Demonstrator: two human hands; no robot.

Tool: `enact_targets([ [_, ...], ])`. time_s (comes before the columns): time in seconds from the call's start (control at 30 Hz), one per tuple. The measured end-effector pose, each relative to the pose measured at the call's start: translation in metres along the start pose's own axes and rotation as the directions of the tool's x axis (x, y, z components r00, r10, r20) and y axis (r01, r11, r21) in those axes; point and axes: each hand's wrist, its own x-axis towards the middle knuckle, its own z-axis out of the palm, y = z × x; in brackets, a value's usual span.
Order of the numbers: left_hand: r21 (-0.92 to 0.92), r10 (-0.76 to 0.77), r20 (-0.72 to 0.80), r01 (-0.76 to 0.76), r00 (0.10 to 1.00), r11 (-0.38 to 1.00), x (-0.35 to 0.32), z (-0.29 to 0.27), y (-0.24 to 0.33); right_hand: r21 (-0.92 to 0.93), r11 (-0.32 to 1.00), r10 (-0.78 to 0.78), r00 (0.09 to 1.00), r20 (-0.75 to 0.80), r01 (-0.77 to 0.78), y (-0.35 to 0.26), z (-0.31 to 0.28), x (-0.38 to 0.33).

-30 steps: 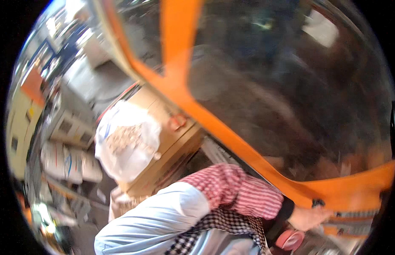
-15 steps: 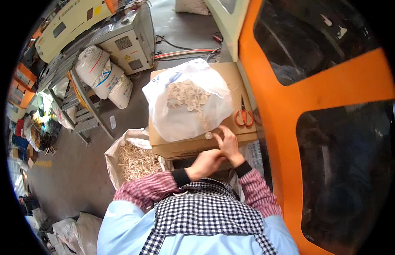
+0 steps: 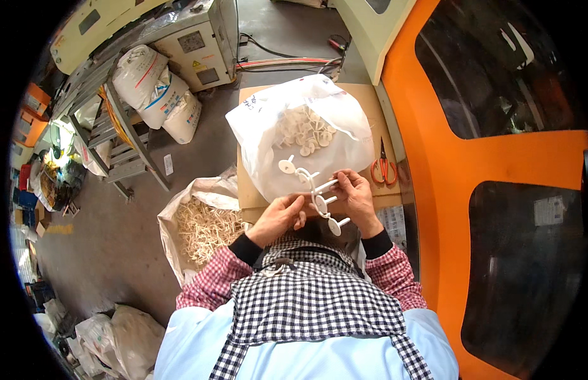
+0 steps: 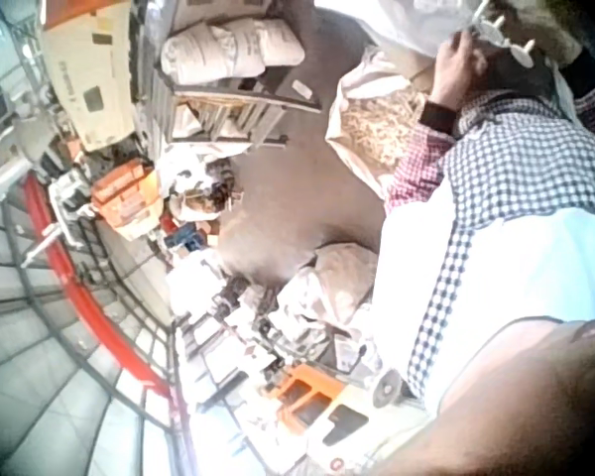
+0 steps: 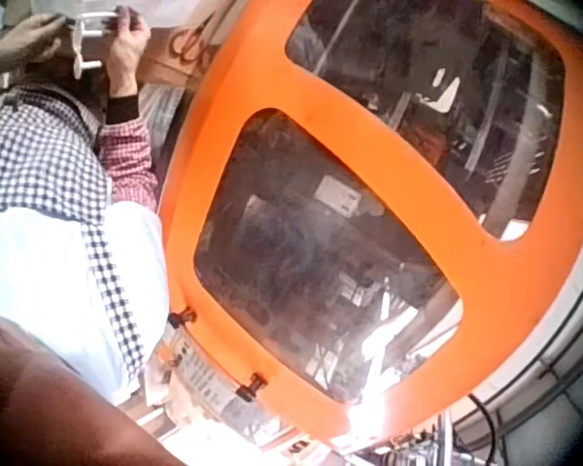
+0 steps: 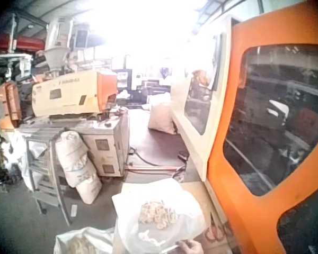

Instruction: The person repeatedly opens an orange machine door, places small white plastic components inside, and closes the door. They also handle a cluster of white plastic pieces, separating them and placing them into a white bag on a nearby table.

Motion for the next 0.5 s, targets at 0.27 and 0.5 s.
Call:
enact_targets([
  [0.27, 0.028, 0.173, -0.154, -0.171, 0.973, 0.985, -0.001, 0.022, 0.019, -0.208, 0.96, -0.164, 0.978, 0.129, 0.188, -0.011, 0.009, -0.038],
  [0.5, 0.251, 0.387, -0.26, -0.326, 0.884, 0.912, -0.005, 0.031, -0.002, -0.669, 0.677, -0.1, 0.939, 0.328, 0.306, -0.018, 0.008, -0.067],
])
